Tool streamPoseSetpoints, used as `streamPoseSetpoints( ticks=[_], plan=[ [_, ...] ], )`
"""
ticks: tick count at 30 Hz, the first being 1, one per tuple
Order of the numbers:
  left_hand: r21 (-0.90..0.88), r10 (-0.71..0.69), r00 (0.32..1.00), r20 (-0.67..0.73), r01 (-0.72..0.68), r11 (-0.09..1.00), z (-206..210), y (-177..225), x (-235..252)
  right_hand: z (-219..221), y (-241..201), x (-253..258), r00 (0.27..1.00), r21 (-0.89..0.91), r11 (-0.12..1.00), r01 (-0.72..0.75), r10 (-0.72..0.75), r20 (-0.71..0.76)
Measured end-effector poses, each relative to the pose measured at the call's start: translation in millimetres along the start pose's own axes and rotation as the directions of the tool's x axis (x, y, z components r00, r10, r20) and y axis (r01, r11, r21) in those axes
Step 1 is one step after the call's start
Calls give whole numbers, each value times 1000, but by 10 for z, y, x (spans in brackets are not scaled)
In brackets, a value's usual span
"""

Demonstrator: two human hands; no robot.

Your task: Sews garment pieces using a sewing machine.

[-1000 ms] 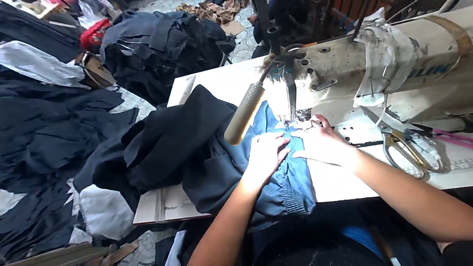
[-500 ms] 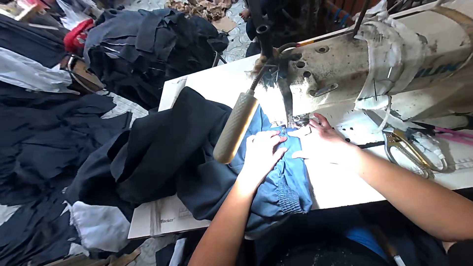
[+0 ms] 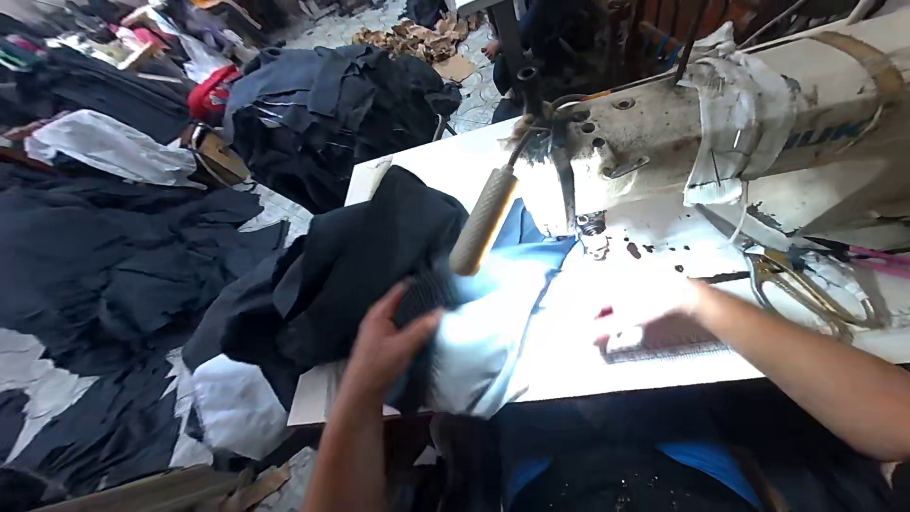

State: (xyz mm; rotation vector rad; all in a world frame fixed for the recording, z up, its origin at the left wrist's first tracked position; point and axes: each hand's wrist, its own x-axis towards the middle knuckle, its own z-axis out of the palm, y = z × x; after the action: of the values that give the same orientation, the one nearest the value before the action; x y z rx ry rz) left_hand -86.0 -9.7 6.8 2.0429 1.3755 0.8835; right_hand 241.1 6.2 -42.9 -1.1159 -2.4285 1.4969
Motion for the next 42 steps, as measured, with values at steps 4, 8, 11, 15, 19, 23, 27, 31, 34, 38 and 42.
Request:
streamPoseSetpoints(
  ticks=[4, 8, 11, 15, 19, 23, 27, 31, 34, 38, 42],
  plan=[
    [-367, 88, 992, 87, -51, 929, -91, 121, 101, 409, -737, 805, 991, -247, 960, 134, -131, 27],
    [-455, 126, 983, 132, -53, 889, -91, 115, 163, 578, -978, 1341, 940, -210, 977, -27, -47, -338],
    [-390, 21, 994, 105, 21, 920, -205, -31, 162, 760, -775, 1158, 974, -354, 931, 88, -155, -166],
    [-256, 132, 972, 192, -81, 963, -327, -140, 143, 646, -455, 628, 613, -523, 774, 356, -616, -495],
    [-208, 299, 931, 209, -256, 944, -285, -165, 150, 63, -529, 427, 804, -312, 929, 199, -337, -490],
    [-28, 349, 909, 227, -352, 936, -285, -73, 124, -199, -516, 515, 940, -405, 905, 132, -244, -237],
    [37, 334, 914, 229, -351, 936, -288, -56, 67, -215, -521, 546, 937, -457, 874, 162, -282, -208],
    [20, 350, 910, 221, -363, 932, -261, -65, 66, -206, -555, 555, 944, -473, 866, 163, -277, -181],
    [12, 361, 908, 213, -372, 928, -250, -84, 78, -193, -554, 569, 937, -507, 846, 162, -293, -190],
    [1, 371, 908, 195, -378, 926, -249, -134, 70, -154, -544, 585, 924, -518, 844, 137, -297, -239],
    [13, 507, 821, 265, -528, 849, -129, 24, -79, 33, -552, 503, 912, -585, 811, 26, -259, -319]
  ],
)
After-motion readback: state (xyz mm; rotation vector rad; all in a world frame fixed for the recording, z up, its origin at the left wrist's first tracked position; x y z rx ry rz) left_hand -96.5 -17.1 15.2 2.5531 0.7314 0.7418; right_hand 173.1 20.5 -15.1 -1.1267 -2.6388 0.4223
